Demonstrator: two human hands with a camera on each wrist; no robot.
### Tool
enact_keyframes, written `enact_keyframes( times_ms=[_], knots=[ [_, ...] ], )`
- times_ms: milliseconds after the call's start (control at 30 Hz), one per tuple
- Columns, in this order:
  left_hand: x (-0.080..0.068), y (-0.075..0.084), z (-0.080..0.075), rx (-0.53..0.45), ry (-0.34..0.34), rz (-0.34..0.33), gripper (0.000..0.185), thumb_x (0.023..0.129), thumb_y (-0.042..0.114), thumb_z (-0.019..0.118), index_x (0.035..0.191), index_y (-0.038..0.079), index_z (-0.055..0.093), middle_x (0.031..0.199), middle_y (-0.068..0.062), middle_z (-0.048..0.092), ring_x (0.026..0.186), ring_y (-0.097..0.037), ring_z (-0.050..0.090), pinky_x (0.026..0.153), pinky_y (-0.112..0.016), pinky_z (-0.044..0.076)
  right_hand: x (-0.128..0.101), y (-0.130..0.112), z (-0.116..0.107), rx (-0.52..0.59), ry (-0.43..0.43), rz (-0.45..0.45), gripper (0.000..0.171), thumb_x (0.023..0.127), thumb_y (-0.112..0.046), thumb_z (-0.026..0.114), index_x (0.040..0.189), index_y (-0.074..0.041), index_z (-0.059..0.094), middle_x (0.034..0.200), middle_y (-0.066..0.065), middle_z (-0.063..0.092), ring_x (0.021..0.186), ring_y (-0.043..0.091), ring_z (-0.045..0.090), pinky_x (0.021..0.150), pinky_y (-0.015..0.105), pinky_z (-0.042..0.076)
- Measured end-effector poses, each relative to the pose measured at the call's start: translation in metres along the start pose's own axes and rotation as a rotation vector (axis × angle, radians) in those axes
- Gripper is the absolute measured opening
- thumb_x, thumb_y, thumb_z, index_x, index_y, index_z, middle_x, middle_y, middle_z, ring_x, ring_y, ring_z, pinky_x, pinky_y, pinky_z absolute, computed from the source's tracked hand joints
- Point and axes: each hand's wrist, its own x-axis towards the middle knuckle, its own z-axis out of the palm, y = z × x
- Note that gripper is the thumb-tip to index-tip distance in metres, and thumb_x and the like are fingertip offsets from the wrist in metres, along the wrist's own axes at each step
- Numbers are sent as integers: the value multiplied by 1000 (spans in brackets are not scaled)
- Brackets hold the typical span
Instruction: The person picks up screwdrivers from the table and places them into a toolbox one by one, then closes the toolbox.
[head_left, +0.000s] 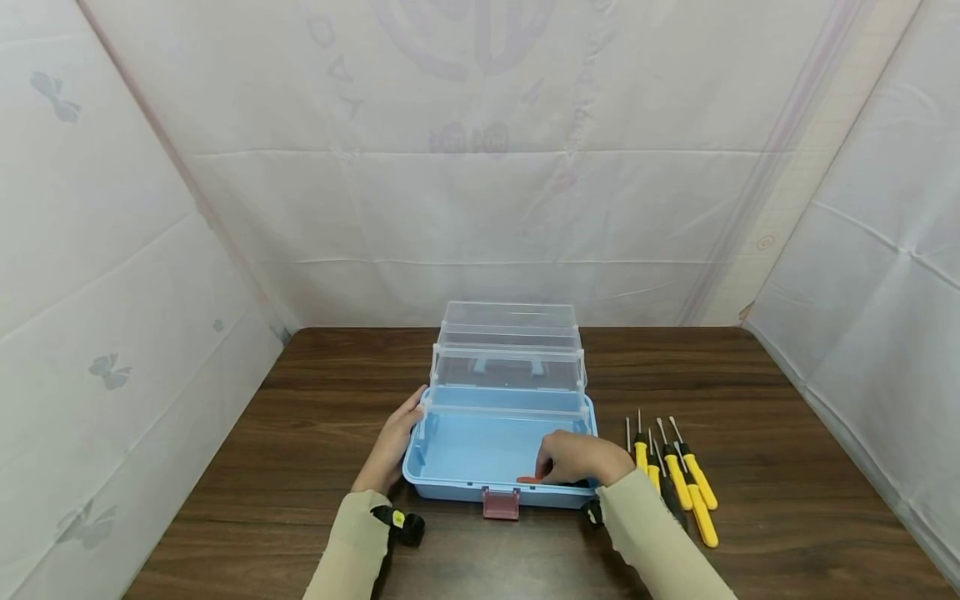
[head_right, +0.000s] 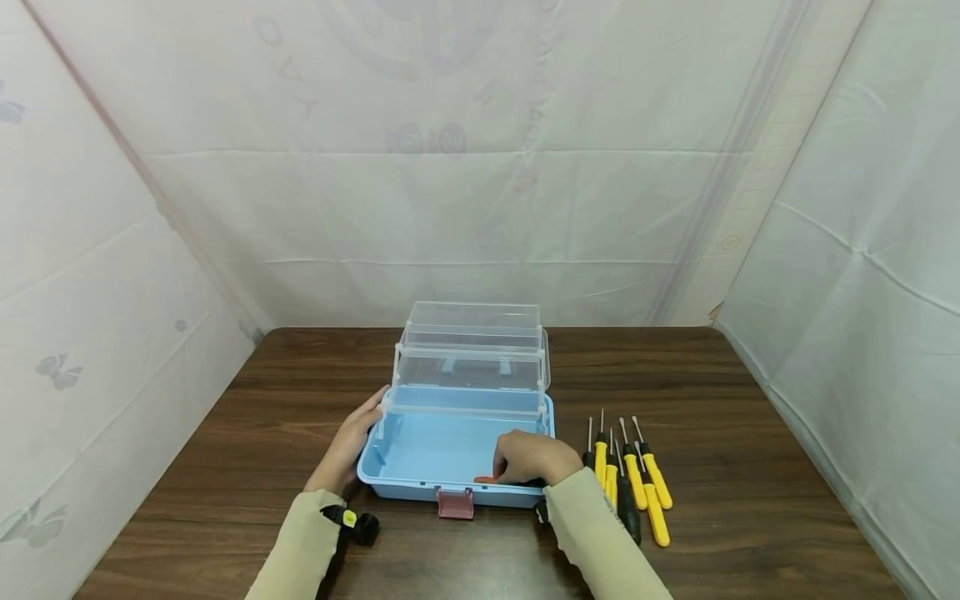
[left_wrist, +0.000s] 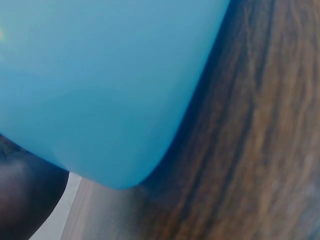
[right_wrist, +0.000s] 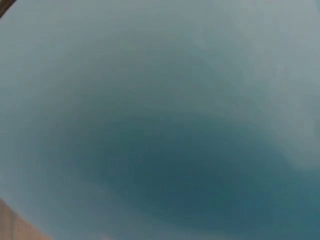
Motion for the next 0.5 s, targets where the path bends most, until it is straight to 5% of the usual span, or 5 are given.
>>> enact_keyframes(
  times_ms=[500],
  knots=[
    [-3,4,1,-6,-11,3,51,104,22,29,154,17,22,161,-11,15,148,-34,13,117,-55,15,-3,-2,-1,53,13,11,13,88,-9,67,78,-16,73,73,-9,63,61,6,50,58,23,47]
  ],
)
